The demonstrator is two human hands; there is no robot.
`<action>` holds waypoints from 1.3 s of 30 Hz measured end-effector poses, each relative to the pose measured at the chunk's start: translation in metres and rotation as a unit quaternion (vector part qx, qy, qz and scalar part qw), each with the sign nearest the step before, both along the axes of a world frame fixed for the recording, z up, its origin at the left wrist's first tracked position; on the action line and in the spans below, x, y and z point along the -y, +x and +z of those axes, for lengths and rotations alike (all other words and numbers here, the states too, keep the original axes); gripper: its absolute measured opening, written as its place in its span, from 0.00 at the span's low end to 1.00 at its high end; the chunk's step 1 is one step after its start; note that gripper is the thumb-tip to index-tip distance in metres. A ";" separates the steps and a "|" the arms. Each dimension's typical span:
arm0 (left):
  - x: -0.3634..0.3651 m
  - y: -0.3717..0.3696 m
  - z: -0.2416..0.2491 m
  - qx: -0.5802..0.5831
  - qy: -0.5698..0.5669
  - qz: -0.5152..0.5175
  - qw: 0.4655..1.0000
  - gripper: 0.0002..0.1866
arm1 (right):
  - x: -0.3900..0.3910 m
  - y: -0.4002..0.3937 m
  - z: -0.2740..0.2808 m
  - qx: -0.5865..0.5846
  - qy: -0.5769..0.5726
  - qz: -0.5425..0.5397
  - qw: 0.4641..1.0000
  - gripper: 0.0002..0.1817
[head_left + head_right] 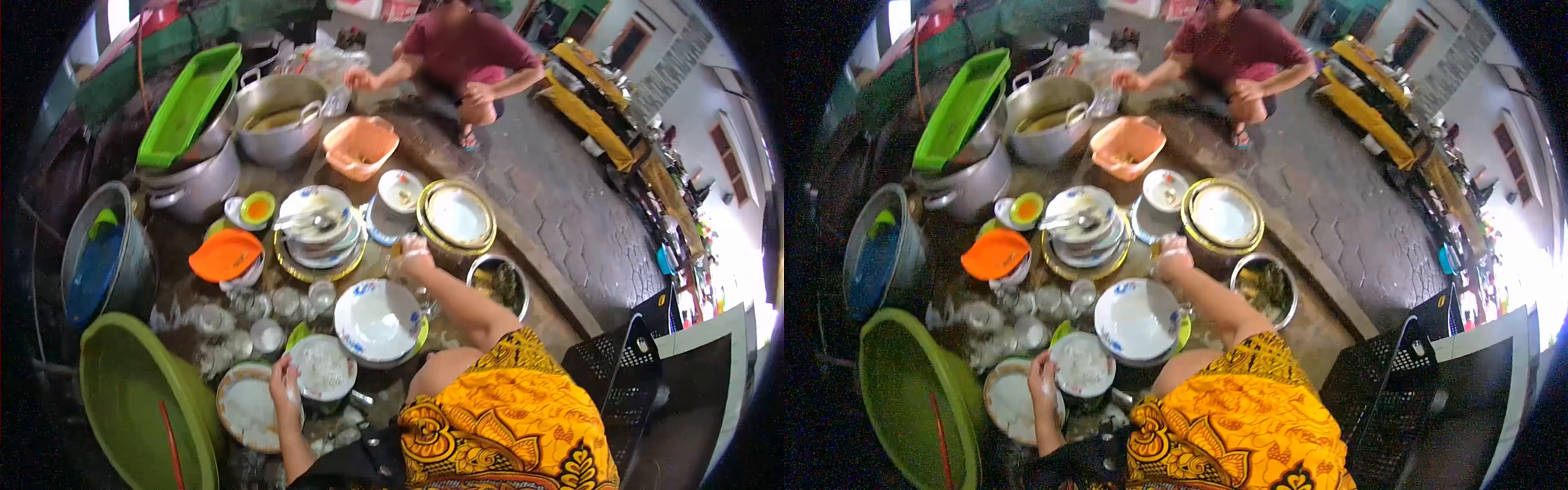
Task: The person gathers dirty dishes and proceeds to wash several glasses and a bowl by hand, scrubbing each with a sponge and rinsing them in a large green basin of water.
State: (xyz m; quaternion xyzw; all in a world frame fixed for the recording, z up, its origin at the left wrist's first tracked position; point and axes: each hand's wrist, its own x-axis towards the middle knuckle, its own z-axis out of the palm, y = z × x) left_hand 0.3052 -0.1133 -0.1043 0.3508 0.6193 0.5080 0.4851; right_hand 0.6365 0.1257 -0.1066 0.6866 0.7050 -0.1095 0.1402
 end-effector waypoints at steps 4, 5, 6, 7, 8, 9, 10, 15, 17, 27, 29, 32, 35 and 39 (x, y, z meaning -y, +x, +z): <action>0.003 -0.004 -0.018 -0.011 0.005 -0.024 1.000 0.14 | -0.005 0.000 -0.048 -0.011 0.117 0.061 0.991 0.24; 0.003 -0.006 -0.028 -0.014 0.007 -0.027 1.000 0.14 | -0.015 0.009 -0.082 0.009 0.192 0.091 0.977 0.22; 0.003 -0.006 -0.032 -0.017 0.017 -0.024 0.999 0.14 | -0.025 0.016 -0.102 0.028 0.262 0.118 0.957 0.21; 0.000 -0.005 -0.030 -0.014 0.012 -0.028 0.999 0.14 | -0.028 0.010 -0.083 0.023 0.269 0.119 0.955 0.21; 0.000 -0.006 -0.028 -0.014 0.004 -0.029 0.999 0.14 | -0.028 0.003 -0.066 -0.058 0.161 0.003 0.985 0.18; -0.001 -0.005 -0.021 -0.040 0.004 -0.040 0.998 0.13 | -0.024 -0.006 -0.048 -0.137 0.044 -0.111 0.983 0.15; -0.001 -0.004 -0.021 -0.032 0.010 -0.039 0.999 0.13 | -0.023 -0.009 -0.045 -0.072 0.095 -0.089 0.989 0.12; -0.002 -0.007 -0.018 -0.060 -0.014 -0.048 0.997 0.13 | -0.026 -0.010 -0.031 -0.036 0.030 -0.075 0.996 0.12; -0.002 -0.007 -0.014 -0.059 -0.023 -0.048 0.997 0.13 | -0.029 -0.011 -0.038 -0.027 0.035 -0.064 0.997 0.12; -0.001 0.004 -0.008 0.012 0.019 -0.037 0.999 0.14 | -0.013 -0.010 -0.016 -0.074 0.222 0.100 0.967 0.08; -0.001 0.005 -0.010 0.051 0.028 -0.043 0.997 0.15 | 0.010 -0.026 0.031 -0.044 0.209 0.196 0.957 0.09; -0.002 0.009 -0.017 0.227 -0.005 -0.028 0.973 0.17 | 0.027 -0.050 0.014 -0.207 0.338 0.370 0.840 0.10; 0.004 0.014 0.015 0.357 0.002 -0.016 0.934 0.28 | 0.089 -0.117 0.141 -0.230 0.242 0.432 0.838 0.12; 0.014 0.020 0.088 0.349 0.134 0.010 0.928 0.33 | 0.112 -0.163 0.180 -0.447 -0.109 0.238 0.855 0.16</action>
